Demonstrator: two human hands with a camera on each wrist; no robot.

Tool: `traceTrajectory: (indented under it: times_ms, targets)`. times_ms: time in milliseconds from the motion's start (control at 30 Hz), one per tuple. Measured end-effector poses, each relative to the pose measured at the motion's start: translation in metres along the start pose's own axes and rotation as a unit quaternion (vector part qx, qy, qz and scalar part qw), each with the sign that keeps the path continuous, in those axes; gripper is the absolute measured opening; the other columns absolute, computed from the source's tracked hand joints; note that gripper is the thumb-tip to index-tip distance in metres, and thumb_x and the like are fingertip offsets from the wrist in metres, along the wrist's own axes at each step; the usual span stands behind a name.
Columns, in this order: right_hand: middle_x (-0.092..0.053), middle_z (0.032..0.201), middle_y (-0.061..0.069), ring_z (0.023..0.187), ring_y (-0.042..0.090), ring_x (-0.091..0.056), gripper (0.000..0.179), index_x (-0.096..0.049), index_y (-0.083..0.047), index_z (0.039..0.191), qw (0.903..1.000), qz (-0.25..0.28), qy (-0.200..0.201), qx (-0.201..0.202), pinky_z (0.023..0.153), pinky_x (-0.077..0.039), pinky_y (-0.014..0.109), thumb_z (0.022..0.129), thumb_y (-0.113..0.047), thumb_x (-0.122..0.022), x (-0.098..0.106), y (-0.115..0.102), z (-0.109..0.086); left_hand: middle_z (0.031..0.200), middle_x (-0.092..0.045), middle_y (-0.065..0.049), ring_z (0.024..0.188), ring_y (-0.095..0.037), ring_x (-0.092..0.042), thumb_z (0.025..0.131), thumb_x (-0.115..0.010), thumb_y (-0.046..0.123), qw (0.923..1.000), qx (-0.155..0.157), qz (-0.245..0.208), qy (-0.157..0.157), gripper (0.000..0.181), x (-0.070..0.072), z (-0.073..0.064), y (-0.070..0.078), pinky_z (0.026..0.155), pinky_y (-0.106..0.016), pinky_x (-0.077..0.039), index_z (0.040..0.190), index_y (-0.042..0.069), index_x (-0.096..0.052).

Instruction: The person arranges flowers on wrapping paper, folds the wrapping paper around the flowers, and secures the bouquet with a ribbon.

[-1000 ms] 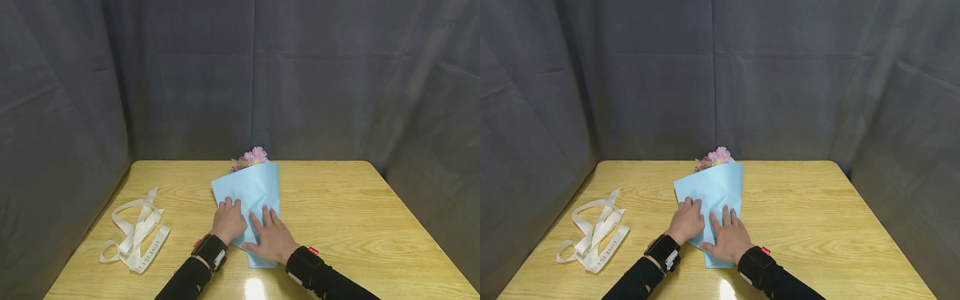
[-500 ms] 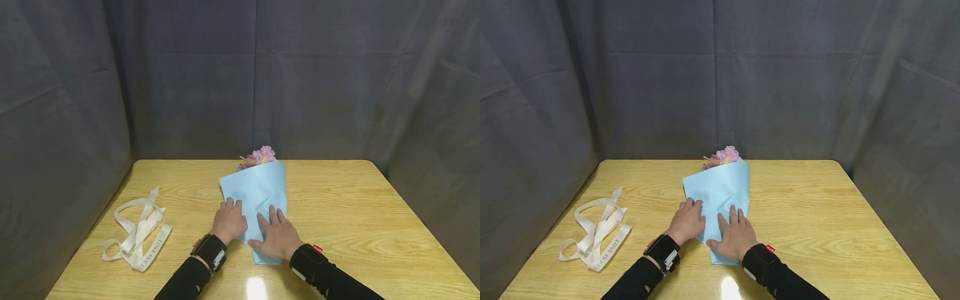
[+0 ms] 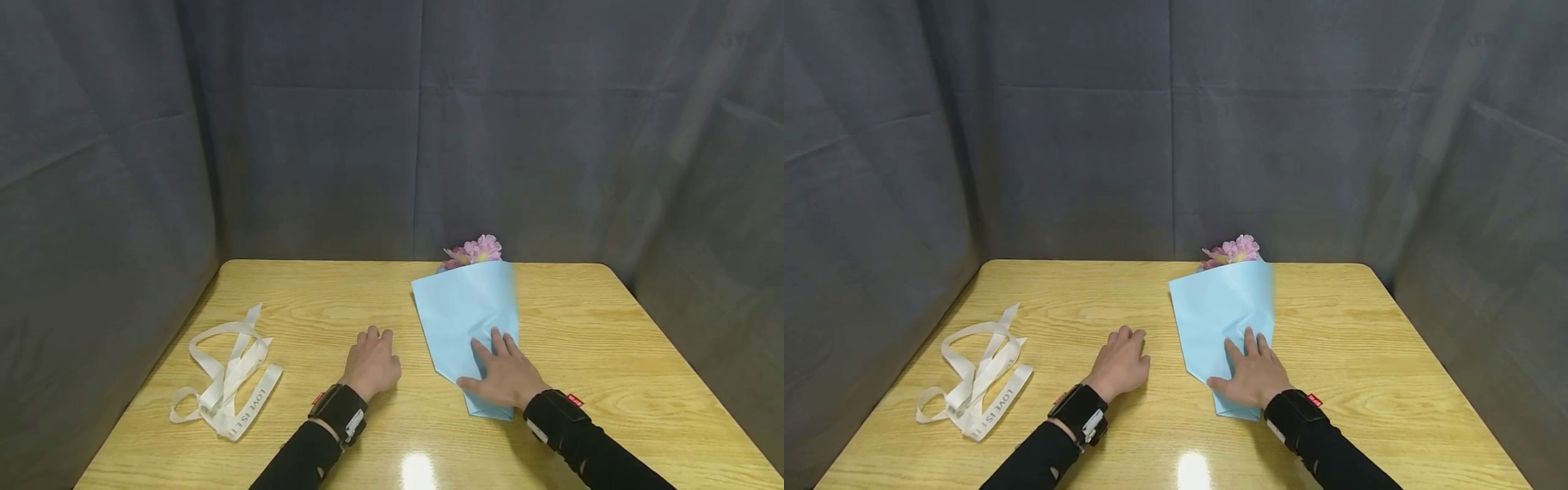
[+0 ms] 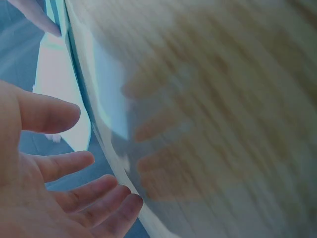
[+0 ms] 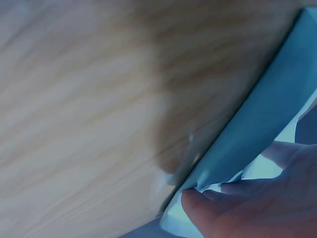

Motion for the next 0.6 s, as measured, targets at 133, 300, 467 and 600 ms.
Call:
traceTrajectory:
  times_ms: [133, 300, 467, 600]
  targets:
    - [-0.013, 0.16, 0.039, 0.146, 0.06, -0.009, 0.09, -0.039, -0.002, 0.155, 0.9999, 0.0, -0.003, -0.014, 0.115, -0.017, 0.069, 0.092, -0.064, -0.059, 0.009, 0.028, -0.002, 0.126, -0.052, -0.023, 0.111, -0.038, -0.049, 0.1, -0.056, 0.016, 1.0, 0.004, -0.006, -0.004, 0.045, 0.0, -0.001, -0.003, 0.09, -0.051, -0.047, 0.14, -0.005, -0.053]
    - [-0.01, 0.158, 0.042, 0.145, 0.062, -0.007, 0.093, -0.038, 0.002, 0.154, 0.9993, 0.0, -0.008, -0.036, 0.112, -0.017, 0.073, 0.091, -0.063, -0.061, 0.021, 0.061, -0.007, 0.129, -0.051, -0.024, 0.115, -0.039, -0.048, 0.1, -0.057, 0.017, 0.9999, 0.006, -0.009, -0.008, 0.048, -0.001, -0.003, -0.006, 0.092, -0.052, -0.047, 0.141, -0.006, -0.051]
    - [-0.006, 0.157, 0.045, 0.142, 0.066, -0.004, 0.096, -0.035, 0.006, 0.154, 0.9979, 0.007, -0.011, -0.064, 0.11, -0.015, 0.075, 0.091, -0.062, -0.061, 0.028, 0.096, -0.012, 0.13, -0.05, -0.025, 0.116, -0.04, -0.048, 0.1, -0.057, 0.017, 0.9999, 0.009, -0.007, -0.01, 0.048, -0.001, -0.005, -0.01, 0.091, -0.052, -0.047, 0.141, -0.006, -0.051]
    - [-0.003, 0.155, 0.047, 0.14, 0.069, -0.003, 0.094, -0.032, 0.01, 0.152, 0.9965, 0.007, -0.006, -0.083, 0.109, -0.014, 0.077, 0.092, -0.055, -0.061, 0.034, 0.119, -0.016, 0.132, -0.049, -0.025, 0.117, -0.04, -0.048, 0.1, -0.057, 0.017, 0.9998, 0.012, -0.007, -0.014, 0.048, -0.001, -0.006, -0.011, 0.093, -0.053, -0.046, 0.141, -0.007, -0.051]
Point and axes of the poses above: each hand's wrist, its own z-axis towards the middle knuckle, its own x-axis out of the back of the hand, y = z × x, the point moved 9 cm from there along z, towards the middle knuckle
